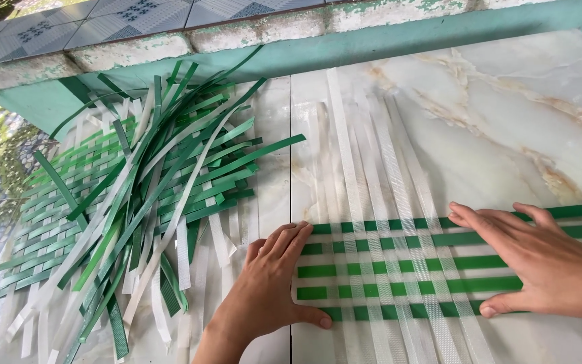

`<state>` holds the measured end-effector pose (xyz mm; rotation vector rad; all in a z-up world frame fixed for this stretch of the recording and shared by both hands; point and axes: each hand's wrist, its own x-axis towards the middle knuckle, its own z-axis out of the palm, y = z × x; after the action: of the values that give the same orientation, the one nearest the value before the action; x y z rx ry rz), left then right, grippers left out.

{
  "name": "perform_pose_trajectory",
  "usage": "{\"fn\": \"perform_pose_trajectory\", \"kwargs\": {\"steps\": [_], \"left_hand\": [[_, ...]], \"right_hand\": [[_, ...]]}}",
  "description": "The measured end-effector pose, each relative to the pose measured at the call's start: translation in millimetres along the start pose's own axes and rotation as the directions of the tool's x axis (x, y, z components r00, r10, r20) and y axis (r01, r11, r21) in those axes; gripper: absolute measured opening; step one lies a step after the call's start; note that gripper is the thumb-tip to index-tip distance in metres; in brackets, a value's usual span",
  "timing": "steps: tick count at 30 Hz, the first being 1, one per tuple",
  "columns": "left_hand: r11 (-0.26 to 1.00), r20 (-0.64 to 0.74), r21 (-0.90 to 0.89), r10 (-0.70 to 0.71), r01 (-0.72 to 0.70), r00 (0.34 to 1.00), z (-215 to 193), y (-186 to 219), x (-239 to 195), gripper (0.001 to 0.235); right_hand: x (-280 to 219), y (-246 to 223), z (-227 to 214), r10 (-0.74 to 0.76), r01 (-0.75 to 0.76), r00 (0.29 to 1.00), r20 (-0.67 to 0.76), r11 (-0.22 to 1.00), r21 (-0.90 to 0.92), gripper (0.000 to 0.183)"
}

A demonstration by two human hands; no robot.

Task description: The person is manually weaving green and white plastic strips into a grid pattern on a table.

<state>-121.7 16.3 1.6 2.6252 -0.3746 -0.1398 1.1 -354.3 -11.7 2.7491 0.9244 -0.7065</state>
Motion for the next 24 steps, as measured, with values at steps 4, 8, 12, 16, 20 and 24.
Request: {"fn": "perform_pose_trajectory", "kwargs": {"steps": [4,8,12,16,20,24], "left_hand": [[0.999,-0.020,0.022,0.027,-0.026,0.999,1,-1,1,0.126],[1.000,-0.003,-0.010,-0.007,0.007,1.000,1,2,0,0.121],[1.000,-0.013,-0.013,-0.024,0.024,1.000,2,-1,-2,0.128],[0.989,-0.014,-0.141,-0.038,0.036,0.999,-1,-2,-6,0.142],[0.983,-0.060,-0.185,-0.020,0.008,0.998,4,-4,-6,0.152],[0.988,-0.027,-0.154,-0.028,0.024,0.999,1,-2,-5,0.155]], "right_hand": [[1,-5,-5,0.065,-0.066,0.997,0.037,0.998,0.002,0.158],[5,-2,-2,0.072,-0.069,0.996,0.048,0.996,-0.048,0.165],[7,1,4,0.022,-0.023,1.000,-0.020,0.996,-0.083,0.171],[5,-12,-11,0.094,-0.090,0.995,0.034,0.989,-0.121,0.170],[0,-18,-20,0.112,-0.104,0.990,0.088,0.990,-0.093,0.165],[-4,-26,-29,0.136,-0.130,0.984,0.112,0.990,-0.060,0.162]]}}
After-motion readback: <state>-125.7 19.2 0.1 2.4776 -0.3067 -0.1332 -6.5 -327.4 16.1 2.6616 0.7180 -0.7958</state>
